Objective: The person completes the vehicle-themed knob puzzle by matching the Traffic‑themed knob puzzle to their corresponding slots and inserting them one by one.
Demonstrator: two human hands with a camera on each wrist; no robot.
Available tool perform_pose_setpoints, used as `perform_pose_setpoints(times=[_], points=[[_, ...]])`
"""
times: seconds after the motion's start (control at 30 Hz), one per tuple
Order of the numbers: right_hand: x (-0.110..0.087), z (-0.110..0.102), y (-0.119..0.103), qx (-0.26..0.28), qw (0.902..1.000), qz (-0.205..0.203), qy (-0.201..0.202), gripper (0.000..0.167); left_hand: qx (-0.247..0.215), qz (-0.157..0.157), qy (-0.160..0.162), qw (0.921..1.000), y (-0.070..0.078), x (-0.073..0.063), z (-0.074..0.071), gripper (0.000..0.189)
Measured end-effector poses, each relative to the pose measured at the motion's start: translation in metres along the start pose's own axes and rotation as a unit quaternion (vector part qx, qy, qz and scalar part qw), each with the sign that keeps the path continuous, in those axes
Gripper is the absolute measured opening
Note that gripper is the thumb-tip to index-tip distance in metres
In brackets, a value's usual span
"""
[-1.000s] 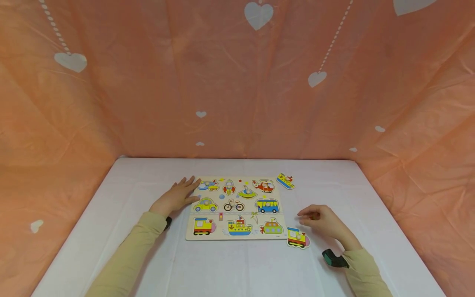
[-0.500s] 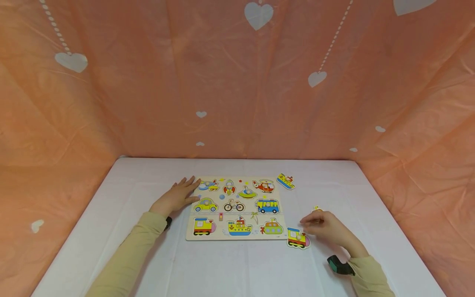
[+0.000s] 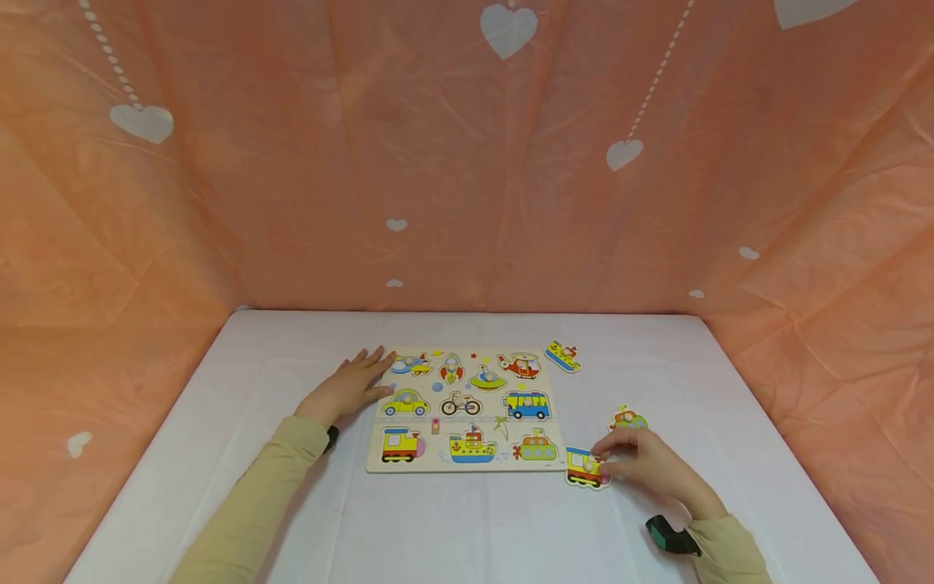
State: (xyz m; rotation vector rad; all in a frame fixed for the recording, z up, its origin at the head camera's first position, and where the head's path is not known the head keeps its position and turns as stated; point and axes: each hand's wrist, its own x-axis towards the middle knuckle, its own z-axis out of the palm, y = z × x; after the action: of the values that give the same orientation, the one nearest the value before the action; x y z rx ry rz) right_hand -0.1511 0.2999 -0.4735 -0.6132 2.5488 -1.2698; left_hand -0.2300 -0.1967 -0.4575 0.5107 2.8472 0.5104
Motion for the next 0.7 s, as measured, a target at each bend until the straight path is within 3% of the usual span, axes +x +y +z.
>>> perform_pose_setpoints(times=[0.17,0.7], points=[[0.001,0.006,0.001,-0.014,0.9995,-0.025,0.010,0.019,-0.001,0.001,0.002,1.0000,0.001,-0.001,-0.001,0.070],[0.004,0.014,-0.003,-0.007,0.9993,-0.033,0.014,0.018,0.002,0.006,0.001,1.0000,0.000,0.000,-0.001,0.069]])
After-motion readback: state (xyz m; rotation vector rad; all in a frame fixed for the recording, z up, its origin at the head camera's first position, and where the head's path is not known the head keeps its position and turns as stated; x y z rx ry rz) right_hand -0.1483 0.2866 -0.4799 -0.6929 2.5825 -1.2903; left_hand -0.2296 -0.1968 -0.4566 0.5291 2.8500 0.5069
